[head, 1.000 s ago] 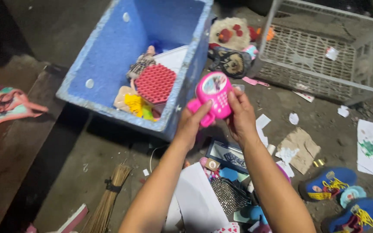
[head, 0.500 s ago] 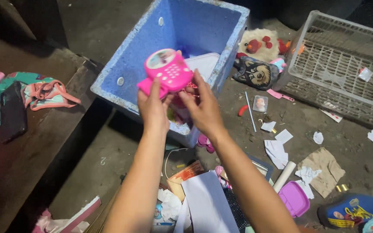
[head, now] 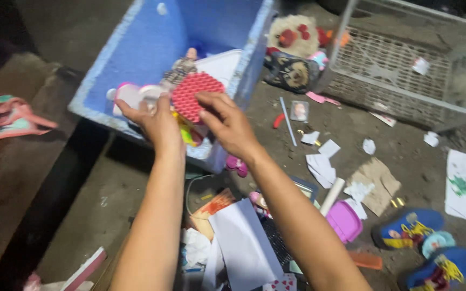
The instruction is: Gathering various scattered toys and placing them into a blue container.
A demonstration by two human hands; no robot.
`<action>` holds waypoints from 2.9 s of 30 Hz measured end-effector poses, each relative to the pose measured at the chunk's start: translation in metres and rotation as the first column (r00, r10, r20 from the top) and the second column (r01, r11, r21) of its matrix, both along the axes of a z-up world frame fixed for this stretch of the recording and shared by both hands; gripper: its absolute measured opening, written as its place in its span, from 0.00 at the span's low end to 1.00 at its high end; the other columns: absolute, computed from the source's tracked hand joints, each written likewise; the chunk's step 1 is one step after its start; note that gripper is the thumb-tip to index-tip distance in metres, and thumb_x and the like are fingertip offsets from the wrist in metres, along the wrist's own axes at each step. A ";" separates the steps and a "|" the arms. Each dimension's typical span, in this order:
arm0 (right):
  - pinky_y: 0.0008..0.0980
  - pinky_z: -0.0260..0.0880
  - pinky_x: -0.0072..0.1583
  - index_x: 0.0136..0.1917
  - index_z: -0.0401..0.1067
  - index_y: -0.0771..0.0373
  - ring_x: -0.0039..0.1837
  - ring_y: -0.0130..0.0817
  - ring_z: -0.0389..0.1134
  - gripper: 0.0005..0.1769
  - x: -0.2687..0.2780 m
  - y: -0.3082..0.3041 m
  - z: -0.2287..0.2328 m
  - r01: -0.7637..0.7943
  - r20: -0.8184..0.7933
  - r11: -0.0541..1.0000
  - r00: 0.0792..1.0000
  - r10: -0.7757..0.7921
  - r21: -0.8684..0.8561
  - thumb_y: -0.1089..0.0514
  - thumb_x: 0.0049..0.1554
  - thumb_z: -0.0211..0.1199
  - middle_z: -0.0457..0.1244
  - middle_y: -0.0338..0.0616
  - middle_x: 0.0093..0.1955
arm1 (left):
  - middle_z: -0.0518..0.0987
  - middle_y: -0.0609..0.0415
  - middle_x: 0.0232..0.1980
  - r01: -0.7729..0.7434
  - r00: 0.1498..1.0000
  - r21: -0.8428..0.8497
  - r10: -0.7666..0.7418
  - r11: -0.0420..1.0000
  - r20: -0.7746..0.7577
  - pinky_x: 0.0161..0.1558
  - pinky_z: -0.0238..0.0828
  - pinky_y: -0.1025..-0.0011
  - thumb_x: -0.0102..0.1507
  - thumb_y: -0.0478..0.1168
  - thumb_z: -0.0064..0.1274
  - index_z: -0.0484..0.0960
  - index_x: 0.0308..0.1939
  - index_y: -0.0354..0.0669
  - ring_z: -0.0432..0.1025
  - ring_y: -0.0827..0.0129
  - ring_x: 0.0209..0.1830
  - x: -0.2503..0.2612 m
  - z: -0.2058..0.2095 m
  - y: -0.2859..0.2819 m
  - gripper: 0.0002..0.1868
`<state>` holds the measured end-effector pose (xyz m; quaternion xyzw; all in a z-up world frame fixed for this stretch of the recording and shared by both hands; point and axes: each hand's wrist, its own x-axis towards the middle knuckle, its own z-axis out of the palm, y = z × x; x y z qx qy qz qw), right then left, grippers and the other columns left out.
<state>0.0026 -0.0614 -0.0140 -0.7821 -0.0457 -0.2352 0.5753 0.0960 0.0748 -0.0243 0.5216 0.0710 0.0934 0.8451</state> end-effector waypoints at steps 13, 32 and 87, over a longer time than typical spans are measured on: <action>0.27 0.70 0.47 0.60 0.75 0.65 0.45 0.27 0.69 0.15 -0.082 -0.153 -0.122 0.354 -0.350 0.792 0.917 -0.190 0.497 0.59 0.61 0.65 0.70 0.42 0.46 | 0.65 0.43 0.75 -0.350 0.671 0.915 -0.628 0.200 0.394 0.75 0.47 0.38 0.60 0.37 0.59 0.69 0.72 0.50 0.57 0.45 0.78 -0.121 0.021 -0.098 0.35; 0.54 0.55 0.69 0.69 0.71 0.39 0.75 0.64 0.49 0.28 -0.027 -0.225 -0.206 0.153 -0.506 0.720 0.613 -0.606 -0.677 0.44 0.54 0.67 0.44 0.58 0.80 | 0.69 0.43 0.71 -0.063 0.740 0.953 -0.654 -0.298 -0.156 0.75 0.49 0.47 0.64 0.39 0.53 0.77 0.63 0.51 0.60 0.49 0.75 -0.049 -0.195 -0.198 0.22; 0.25 0.70 0.48 0.70 0.62 0.65 0.48 0.23 0.65 0.18 0.020 0.015 0.002 0.202 0.201 0.894 0.932 -0.301 0.401 0.61 0.69 0.57 0.62 0.43 0.57 | 0.74 0.37 0.55 -0.305 0.946 0.923 -0.038 0.236 0.322 0.50 0.70 0.51 0.57 0.47 0.66 0.72 0.62 0.39 0.72 0.40 0.52 -0.002 0.042 0.074 0.33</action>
